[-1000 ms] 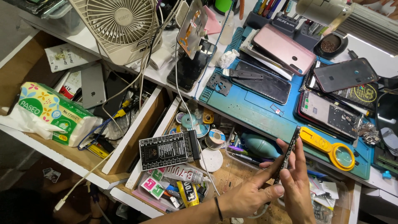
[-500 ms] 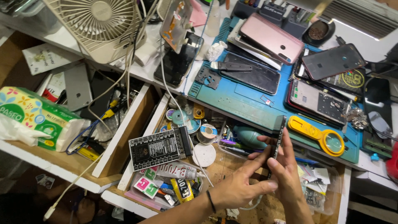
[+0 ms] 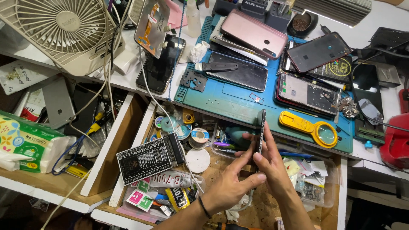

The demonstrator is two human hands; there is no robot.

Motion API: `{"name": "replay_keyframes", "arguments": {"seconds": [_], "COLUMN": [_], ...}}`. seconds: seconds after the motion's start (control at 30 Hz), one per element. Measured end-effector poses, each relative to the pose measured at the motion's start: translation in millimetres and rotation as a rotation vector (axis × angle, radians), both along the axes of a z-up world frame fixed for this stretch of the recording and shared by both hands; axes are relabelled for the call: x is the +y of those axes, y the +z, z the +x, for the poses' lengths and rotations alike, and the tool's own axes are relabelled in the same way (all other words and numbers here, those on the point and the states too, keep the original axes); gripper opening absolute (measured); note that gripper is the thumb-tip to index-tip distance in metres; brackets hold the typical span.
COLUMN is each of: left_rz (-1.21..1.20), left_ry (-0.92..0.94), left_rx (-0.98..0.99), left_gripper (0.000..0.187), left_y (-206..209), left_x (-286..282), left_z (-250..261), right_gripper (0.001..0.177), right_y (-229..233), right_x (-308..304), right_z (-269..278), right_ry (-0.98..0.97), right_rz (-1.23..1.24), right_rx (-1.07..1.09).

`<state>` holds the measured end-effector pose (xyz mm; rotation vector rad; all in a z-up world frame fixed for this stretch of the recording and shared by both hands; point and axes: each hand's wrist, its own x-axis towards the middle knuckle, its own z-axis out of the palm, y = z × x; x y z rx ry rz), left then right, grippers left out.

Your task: The person holds a disassembled smartphone and manipulates its internal components, including the battery and circuit board. They use a small tool to adjust parts inside the device while working at a cluttered desk.

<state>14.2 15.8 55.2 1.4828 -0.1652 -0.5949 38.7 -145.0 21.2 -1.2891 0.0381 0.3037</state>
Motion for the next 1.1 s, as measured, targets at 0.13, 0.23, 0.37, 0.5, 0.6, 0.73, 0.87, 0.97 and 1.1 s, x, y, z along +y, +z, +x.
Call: {"name": "replay_keyframes", "arguments": {"seconds": [0.13, 0.23, 0.37, 0.5, 0.6, 0.73, 0.87, 0.97, 1.1], "left_rz": [-0.032, 0.004, 0.085, 0.106, 0.144, 0.248, 0.243, 0.222, 0.527], "left_ry": [0.016, 0.061, 0.074, 0.101, 0.093, 0.043, 0.035, 0.029, -0.064], "left_rx": [0.047, 0.062, 0.049, -0.018, -0.021, -0.002, -0.019, -0.038, -0.048], "left_gripper": [0.086, 0.090, 0.092, 0.090, 0.092, 0.095, 0.093, 0.093, 0.097], "left_y": [2.1, 7.5, 10.1, 3.7, 3.8, 10.4, 10.0, 14.5, 28.6], "left_x": [-1.0, -0.6, -1.0, -1.1, -1.6, 1.4, 3.2, 5.4, 6.2], "left_z": [-1.1, -2.0, -2.7, -2.0, -0.8, 1.2, 2.5, 4.1, 7.6], "right_gripper": [0.116, 0.114, 0.120, 0.124, 0.122, 0.125, 0.119, 0.117, 0.116], "right_y": [4.5, 1.0, 14.3, 22.8, 15.6, 5.1, -5.0, -1.8, 8.1], "right_x": [-2.2, -7.0, -4.2, -1.3, -1.9, -7.8, -12.9, -11.6, -5.9], "right_z": [1.1, 1.7, 2.5, 3.7, 4.9, 5.3, 4.8, 5.0, 4.8], "right_ry": [0.016, 0.012, 0.016, 0.048, 0.009, 0.043, 0.086, 0.080, 0.032], "right_rz": [-0.041, -0.072, -0.044, -0.142, -0.071, -0.031, -0.018, -0.031, -0.067], "right_rx": [0.049, 0.115, 0.202, 0.225, 0.235, 0.223, 0.120, 0.149, 0.205]}}
